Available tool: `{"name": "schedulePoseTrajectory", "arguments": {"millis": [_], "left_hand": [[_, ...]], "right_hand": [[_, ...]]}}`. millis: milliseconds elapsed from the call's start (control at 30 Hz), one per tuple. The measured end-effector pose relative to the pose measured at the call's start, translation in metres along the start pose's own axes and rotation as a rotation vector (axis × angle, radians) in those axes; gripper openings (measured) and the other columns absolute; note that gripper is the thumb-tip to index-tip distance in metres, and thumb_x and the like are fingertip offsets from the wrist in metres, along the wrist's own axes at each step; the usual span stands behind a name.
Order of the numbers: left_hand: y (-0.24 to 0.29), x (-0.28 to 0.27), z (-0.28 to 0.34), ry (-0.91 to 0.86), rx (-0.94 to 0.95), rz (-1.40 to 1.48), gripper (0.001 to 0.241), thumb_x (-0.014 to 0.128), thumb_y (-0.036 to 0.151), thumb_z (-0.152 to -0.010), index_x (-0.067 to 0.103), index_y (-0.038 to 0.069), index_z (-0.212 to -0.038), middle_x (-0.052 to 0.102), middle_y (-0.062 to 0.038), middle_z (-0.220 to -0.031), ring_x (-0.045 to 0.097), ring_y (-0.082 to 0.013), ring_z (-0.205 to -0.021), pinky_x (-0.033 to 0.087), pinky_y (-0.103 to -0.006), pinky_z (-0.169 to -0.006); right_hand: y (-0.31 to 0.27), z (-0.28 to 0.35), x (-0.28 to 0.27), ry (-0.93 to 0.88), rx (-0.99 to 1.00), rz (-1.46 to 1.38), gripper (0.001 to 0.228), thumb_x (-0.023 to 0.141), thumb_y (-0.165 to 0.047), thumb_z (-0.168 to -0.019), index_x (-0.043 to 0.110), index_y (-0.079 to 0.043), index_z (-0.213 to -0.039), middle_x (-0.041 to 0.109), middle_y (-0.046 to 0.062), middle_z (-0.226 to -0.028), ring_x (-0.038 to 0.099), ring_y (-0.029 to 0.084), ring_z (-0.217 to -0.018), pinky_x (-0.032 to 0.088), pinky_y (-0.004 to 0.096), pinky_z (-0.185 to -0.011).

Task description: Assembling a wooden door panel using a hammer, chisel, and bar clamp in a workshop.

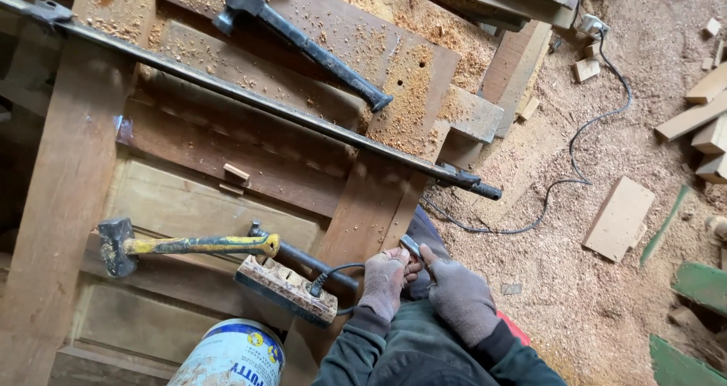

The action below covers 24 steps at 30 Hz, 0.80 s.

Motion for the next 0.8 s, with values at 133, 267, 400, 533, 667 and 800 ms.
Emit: {"name": "schedulePoseTrajectory", "arguments": {"millis": [133, 267, 400, 533, 667, 800], "left_hand": [[0.012, 0.003, 0.017, 0.071, -0.031, -0.069, 0.032, 0.061, 0.012, -0.099, 0.066, -0.002, -0.128, 0.073, -0.012, -0.101, 0.073, -0.0168, -0.082, 0.056, -0.0205, -0.060], [0.006, -0.006, 0.019, 0.153, -0.007, -0.047, 0.042, 0.067, 0.010, -0.095, 0.068, -0.005, -0.134, 0.074, -0.011, -0.107, 0.071, -0.0171, -0.079, 0.058, -0.0201, -0.059], [0.014, -0.001, 0.030, 0.179, 0.025, -0.101, 0.025, 0.063, 0.006, -0.095, 0.078, 0.002, -0.115, 0.070, -0.003, -0.084, 0.063, -0.0091, -0.067, 0.054, -0.0178, -0.057], [0.018, -0.005, 0.026, 0.206, 0.088, -0.094, 0.023, 0.066, 0.006, -0.093, 0.077, -0.002, -0.111, 0.071, -0.007, -0.086, 0.063, -0.0104, -0.068, 0.054, -0.0208, -0.054], [0.016, -0.014, 0.016, 0.228, 0.121, -0.127, 0.036, 0.066, 0.008, -0.091, 0.072, -0.003, -0.124, 0.074, -0.009, -0.097, 0.064, -0.0118, -0.072, 0.055, -0.0203, -0.060], [0.020, -0.012, 0.021, 0.230, 0.115, -0.132, 0.032, 0.064, 0.005, -0.092, 0.074, -0.003, -0.121, 0.075, -0.011, -0.097, 0.065, -0.0149, -0.073, 0.055, -0.0227, -0.065]], "right_hand": [[0.010, 0.005, -0.020, 0.073, 0.000, -0.343, 0.058, 0.053, -0.026, -0.091, 0.056, -0.042, -0.146, 0.077, 0.013, -0.108, 0.074, 0.036, -0.095, 0.056, 0.047, -0.081], [0.006, 0.018, -0.026, 0.030, 0.005, -0.186, 0.054, 0.046, -0.032, -0.098, 0.048, -0.046, -0.150, 0.073, 0.016, -0.098, 0.072, 0.040, -0.086, 0.055, 0.054, -0.076], [0.003, 0.017, -0.013, 0.058, -0.066, -0.097, 0.063, 0.049, -0.021, -0.094, 0.045, -0.043, -0.152, 0.070, 0.019, -0.085, 0.070, 0.040, -0.072, 0.056, 0.054, -0.065], [0.001, 0.018, -0.008, 0.031, -0.036, -0.079, 0.062, 0.048, -0.027, -0.094, 0.043, -0.047, -0.153, 0.072, 0.016, -0.094, 0.071, 0.041, -0.078, 0.055, 0.056, -0.070], [-0.004, 0.023, -0.009, -0.017, 0.006, -0.093, 0.064, 0.046, -0.028, -0.095, 0.039, -0.050, -0.154, 0.072, 0.011, -0.107, 0.072, 0.040, -0.088, 0.056, 0.055, -0.073], [-0.001, 0.015, 0.007, 0.044, -0.037, -0.098, 0.070, 0.051, -0.026, -0.090, 0.038, -0.047, -0.155, 0.071, 0.012, -0.108, 0.071, 0.041, -0.089, 0.056, 0.056, -0.075]]}}
Point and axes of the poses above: each hand's wrist, its own z-axis away from the middle knuckle, its own x-axis out of the palm, y = z × x, the point moved 8 cm from there along -z, towards the middle knuckle
